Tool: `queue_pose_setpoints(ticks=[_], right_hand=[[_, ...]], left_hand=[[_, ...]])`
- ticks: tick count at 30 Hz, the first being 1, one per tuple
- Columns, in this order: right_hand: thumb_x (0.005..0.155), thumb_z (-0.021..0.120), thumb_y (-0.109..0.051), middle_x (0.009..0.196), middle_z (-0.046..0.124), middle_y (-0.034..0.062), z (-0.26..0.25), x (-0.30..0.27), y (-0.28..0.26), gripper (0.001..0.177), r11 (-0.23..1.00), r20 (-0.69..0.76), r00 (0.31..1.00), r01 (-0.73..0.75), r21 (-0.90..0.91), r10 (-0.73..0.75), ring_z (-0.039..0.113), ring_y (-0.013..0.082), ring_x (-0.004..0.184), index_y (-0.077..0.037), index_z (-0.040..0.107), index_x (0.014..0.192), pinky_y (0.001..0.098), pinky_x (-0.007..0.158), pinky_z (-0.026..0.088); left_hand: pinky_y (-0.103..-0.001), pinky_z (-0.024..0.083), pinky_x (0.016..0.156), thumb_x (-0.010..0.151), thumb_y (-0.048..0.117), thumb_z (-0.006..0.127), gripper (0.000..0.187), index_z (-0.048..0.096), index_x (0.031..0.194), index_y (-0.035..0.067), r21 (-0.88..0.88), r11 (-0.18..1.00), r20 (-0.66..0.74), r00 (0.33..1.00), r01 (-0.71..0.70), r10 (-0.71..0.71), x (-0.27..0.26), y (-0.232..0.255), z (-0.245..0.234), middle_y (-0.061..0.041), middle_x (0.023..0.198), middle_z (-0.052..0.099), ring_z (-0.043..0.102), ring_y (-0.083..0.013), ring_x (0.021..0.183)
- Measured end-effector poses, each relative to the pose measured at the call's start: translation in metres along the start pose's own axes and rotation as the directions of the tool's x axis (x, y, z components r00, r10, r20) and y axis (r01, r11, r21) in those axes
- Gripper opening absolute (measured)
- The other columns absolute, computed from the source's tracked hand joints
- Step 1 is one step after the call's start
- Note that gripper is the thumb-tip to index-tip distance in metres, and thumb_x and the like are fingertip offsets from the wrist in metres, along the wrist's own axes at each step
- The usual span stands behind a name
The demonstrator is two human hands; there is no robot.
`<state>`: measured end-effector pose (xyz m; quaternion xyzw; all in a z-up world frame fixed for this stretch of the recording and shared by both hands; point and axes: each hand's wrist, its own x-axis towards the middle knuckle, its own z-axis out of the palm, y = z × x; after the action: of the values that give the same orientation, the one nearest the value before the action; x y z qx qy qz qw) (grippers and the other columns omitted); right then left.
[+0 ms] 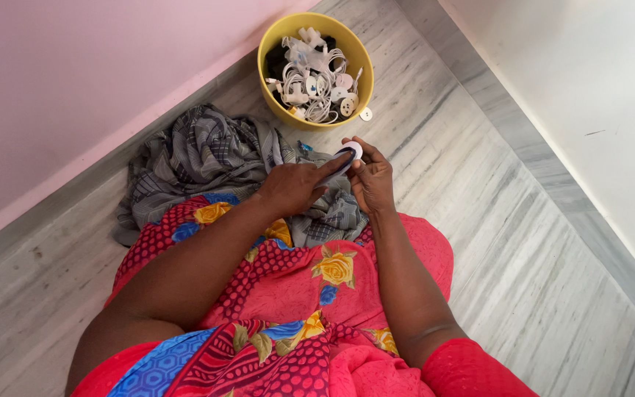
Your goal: The person sits on the floor and sorts a pile of electronic accessories. They pour the contents of a yellow bucket onto the floor, then pick up black power adapters and white charging cables one by one, placing them back into the bucket.
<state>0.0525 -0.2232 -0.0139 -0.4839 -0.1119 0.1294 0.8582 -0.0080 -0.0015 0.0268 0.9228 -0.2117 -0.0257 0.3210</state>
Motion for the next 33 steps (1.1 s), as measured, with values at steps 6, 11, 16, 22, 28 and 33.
queue_pose_setpoints(ticks=[6,11,16,22,28,33], right_hand=[[0.095,0.078,-0.006,0.139,0.062,0.0195,0.002,-0.003,0.008,0.053,0.999,0.012,0.999,-0.044,-0.005,0.044,0.066,0.0232,0.121,0.005,0.056,0.142,0.0386,0.106,0.057],[0.097,0.078,-0.006,0.132,0.064,0.0194,0.001,-0.002,0.007,0.053,1.0,0.007,1.0,-0.02,-0.002,0.02,0.068,0.025,0.117,0.007,0.056,0.143,0.041,0.105,0.058],[0.094,0.078,-0.007,0.138,0.065,0.018,0.003,-0.003,0.005,0.053,0.999,0.001,0.999,-0.044,-0.008,0.044,0.066,0.0218,0.12,0.006,0.055,0.141,0.0366,0.106,0.055],[0.093,0.078,-0.008,0.134,0.065,0.0177,0.005,0.001,0.008,0.051,0.997,-0.013,0.999,-0.051,-0.053,0.05,0.069,0.0255,0.116,0.006,0.058,0.138,0.0401,0.103,0.06],[0.092,0.08,-0.004,0.133,0.068,0.0186,0.018,0.054,-0.022,0.05,0.866,0.019,0.991,0.124,-0.484,-0.131,0.07,0.0231,0.116,0.005,0.06,0.137,0.0377,0.104,0.059],[0.086,0.087,-0.009,0.148,0.051,0.0196,0.025,0.102,-0.067,0.07,0.262,0.219,0.883,0.347,-0.901,-0.416,0.064,0.026,0.121,-0.004,0.053,0.147,0.0427,0.106,0.055]], left_hand=[[-0.052,0.056,0.065,0.093,0.03,0.071,0.088,0.017,0.161,0.041,0.008,1.0,-0.071,0.997,0.001,0.0,0.0,-0.006,0.001,-0.012,0.09,0.074,0.073,-0.0362,0.078],[-0.052,0.056,0.065,0.093,0.03,0.071,0.088,0.015,0.161,0.041,-0.006,1.0,-0.061,0.998,0.026,-0.027,0.001,-0.007,0.002,-0.012,0.091,0.074,0.073,-0.0367,0.079],[-0.052,0.056,0.066,0.093,0.029,0.071,0.089,0.016,0.161,0.041,0.008,0.999,-0.073,0.997,-0.032,0.033,0.0,-0.004,0.009,-0.012,0.093,0.074,0.072,-0.0376,0.08],[-0.054,0.057,0.069,0.093,0.031,0.072,0.097,0.005,0.162,0.041,0.052,0.99,-0.038,0.991,0.131,-0.13,0.006,-0.018,0.008,-0.017,0.097,0.073,0.072,-0.0403,0.082],[-0.057,0.057,0.073,0.095,0.033,0.071,0.104,-0.007,0.163,0.04,0.05,0.973,-0.011,0.974,0.226,-0.226,0.007,-0.031,-0.005,-0.02,0.1,0.074,0.072,-0.0439,0.084],[-0.059,0.056,0.068,0.092,0.034,0.072,0.104,-0.006,0.161,0.037,0.042,0.984,-0.078,0.983,0.172,-0.168,0.006,-0.03,-0.004,-0.019,0.103,0.074,0.072,-0.045,0.084]])
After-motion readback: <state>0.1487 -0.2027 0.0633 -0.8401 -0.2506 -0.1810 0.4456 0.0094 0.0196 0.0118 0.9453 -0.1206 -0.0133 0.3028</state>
